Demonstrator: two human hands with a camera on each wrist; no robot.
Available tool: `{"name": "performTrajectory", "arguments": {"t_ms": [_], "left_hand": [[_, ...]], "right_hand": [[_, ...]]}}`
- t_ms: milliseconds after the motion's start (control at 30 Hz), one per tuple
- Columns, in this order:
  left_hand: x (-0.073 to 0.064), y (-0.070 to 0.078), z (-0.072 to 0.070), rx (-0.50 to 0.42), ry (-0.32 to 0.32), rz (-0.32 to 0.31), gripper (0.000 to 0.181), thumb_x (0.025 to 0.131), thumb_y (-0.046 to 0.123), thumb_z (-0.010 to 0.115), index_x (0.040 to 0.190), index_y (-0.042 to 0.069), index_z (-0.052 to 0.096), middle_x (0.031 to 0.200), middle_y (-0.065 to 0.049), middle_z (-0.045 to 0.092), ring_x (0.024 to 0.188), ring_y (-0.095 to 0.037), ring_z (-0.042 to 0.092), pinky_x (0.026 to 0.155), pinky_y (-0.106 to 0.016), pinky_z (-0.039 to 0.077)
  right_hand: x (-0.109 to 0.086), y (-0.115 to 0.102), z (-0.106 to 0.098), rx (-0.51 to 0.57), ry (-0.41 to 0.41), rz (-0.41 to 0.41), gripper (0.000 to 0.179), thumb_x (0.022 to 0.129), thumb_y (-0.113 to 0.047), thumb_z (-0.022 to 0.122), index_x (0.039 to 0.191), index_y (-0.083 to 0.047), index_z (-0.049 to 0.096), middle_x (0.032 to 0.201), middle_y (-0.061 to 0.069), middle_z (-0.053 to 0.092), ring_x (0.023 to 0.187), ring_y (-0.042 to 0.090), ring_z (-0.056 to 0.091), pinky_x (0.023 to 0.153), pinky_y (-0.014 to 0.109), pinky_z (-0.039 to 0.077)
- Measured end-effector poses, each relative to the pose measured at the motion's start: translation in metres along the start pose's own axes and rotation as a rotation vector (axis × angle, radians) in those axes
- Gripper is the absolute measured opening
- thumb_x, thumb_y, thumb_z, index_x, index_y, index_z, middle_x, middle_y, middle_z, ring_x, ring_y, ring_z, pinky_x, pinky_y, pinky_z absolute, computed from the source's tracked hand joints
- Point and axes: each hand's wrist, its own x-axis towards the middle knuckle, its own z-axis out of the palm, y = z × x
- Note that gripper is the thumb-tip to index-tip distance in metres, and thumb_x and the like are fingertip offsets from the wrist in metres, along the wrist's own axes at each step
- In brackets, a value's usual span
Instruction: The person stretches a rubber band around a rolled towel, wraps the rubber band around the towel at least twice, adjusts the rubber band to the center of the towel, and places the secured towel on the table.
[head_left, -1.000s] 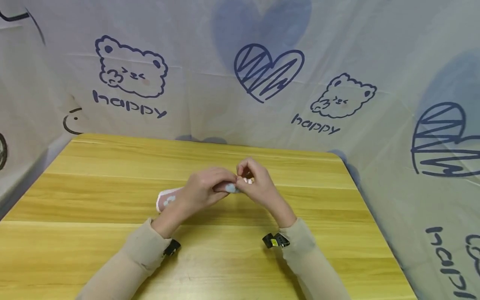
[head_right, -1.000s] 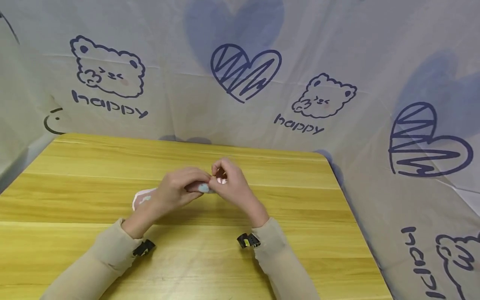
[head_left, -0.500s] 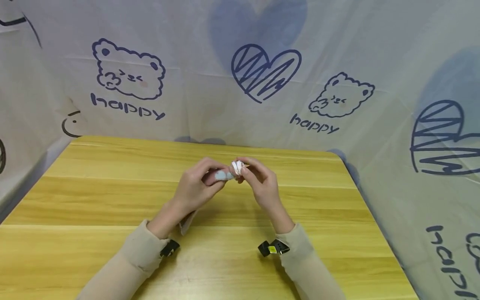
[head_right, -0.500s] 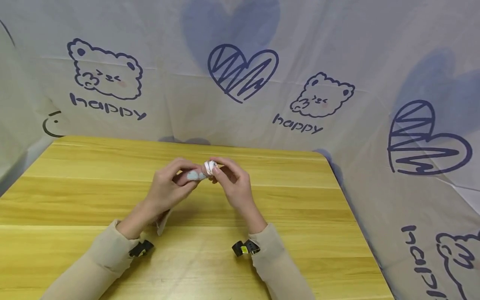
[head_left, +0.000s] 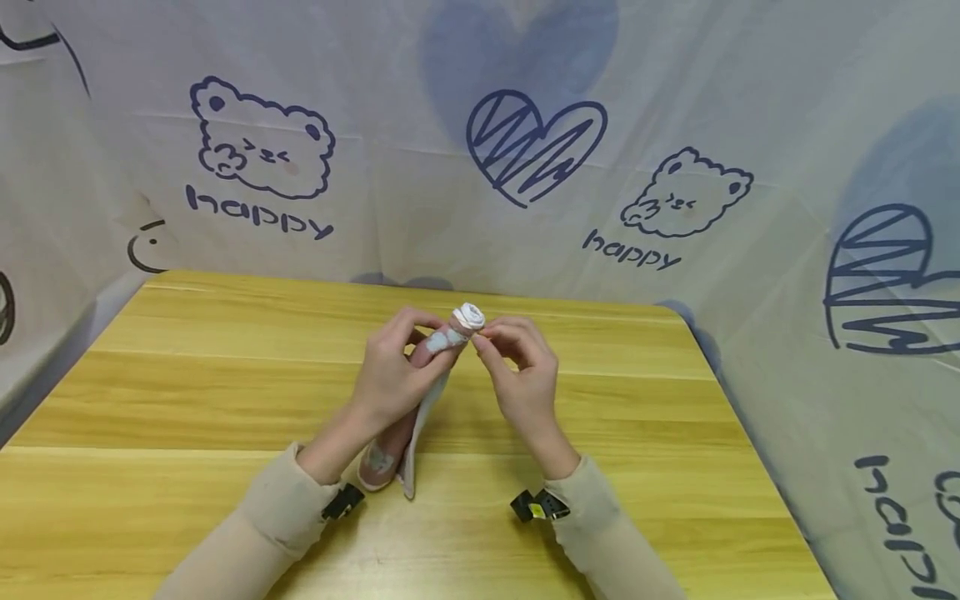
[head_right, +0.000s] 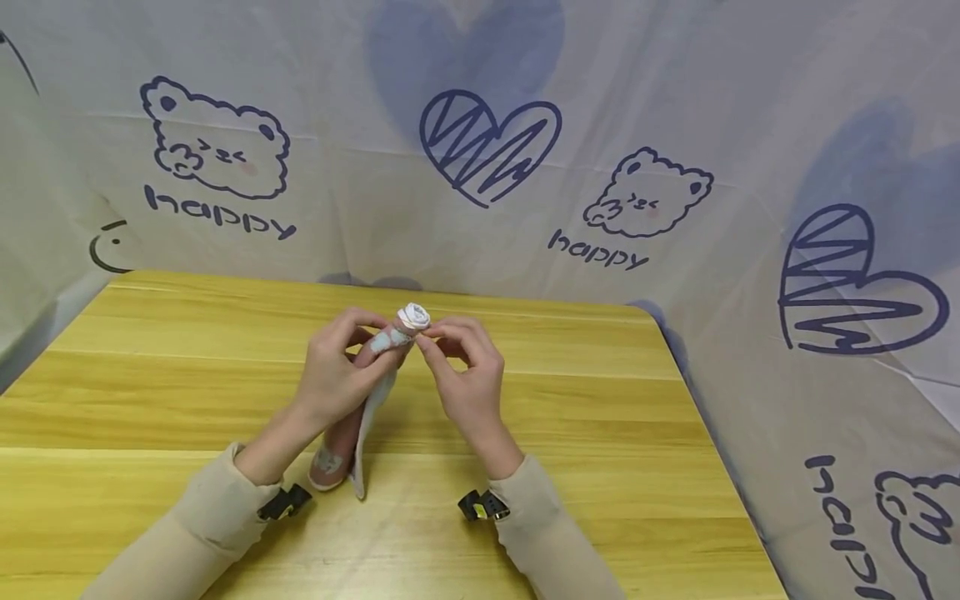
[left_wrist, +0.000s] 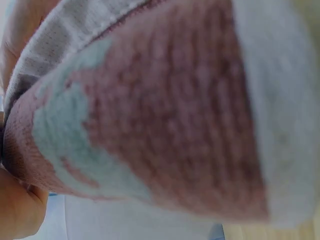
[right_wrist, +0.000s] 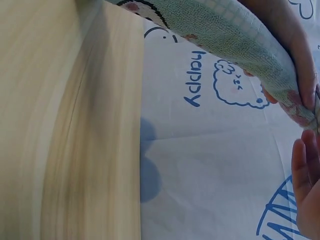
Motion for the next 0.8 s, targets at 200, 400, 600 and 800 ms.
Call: {"name": "performTrajectory", "arguments": {"t_ms": [200,400,600,800], "left_hand": [[-0.0026,0.0014,0.0034,0.055,-0.016,0.058,0.03,0.083,0.006,0.087,0.105,0.002,0.067,0.1,-0.012,0.069,0.083,-0.021,0.067,0.068,-0.033,0.059],[-0.0045,-0.001,0.0055,0.078,0.0,0.115,0.032,0.082,0.005,0.087,0.108,0.002,0.069,0.104,-0.013,0.071,0.091,-0.024,0.07,0.074,-0.039,0.061],[-0.0047,-0.001,0.0064,0.123,0.029,0.117,0.031,0.083,0.004,0.086,0.106,0.0,0.065,0.097,-0.013,0.068,0.076,-0.021,0.065,0.061,-0.036,0.057],[-0.0041,-0.0017,0.0038,0.163,0.064,0.06,0.025,0.083,0.003,0.086,0.096,0.0,0.065,0.087,-0.013,0.067,0.071,-0.021,0.064,0.057,-0.035,0.054]], "right_hand": [[-0.0015,-0.0018,-0.0006,-0.072,0.041,0.027,0.009,0.092,0.007,0.074,0.101,0.004,0.073,0.103,0.019,0.068,0.082,0.015,0.066,0.071,0.025,0.059],[-0.0003,-0.0078,-0.0022,-0.172,-0.012,0.079,0.006,0.095,0.003,0.072,0.101,0.002,0.072,0.107,0.016,0.066,0.087,0.02,0.064,0.071,0.029,0.059],[0.0015,-0.0091,-0.0021,-0.193,-0.14,0.1,0.005,0.098,0.003,0.067,0.102,0.002,0.064,0.115,0.021,0.059,0.095,0.029,0.06,0.07,0.032,0.056],[0.0005,-0.0042,-0.0013,-0.11,-0.254,0.103,0.006,0.099,0.007,0.062,0.101,0.001,0.061,0.119,0.02,0.051,0.103,0.023,0.053,0.075,0.031,0.056]]}}
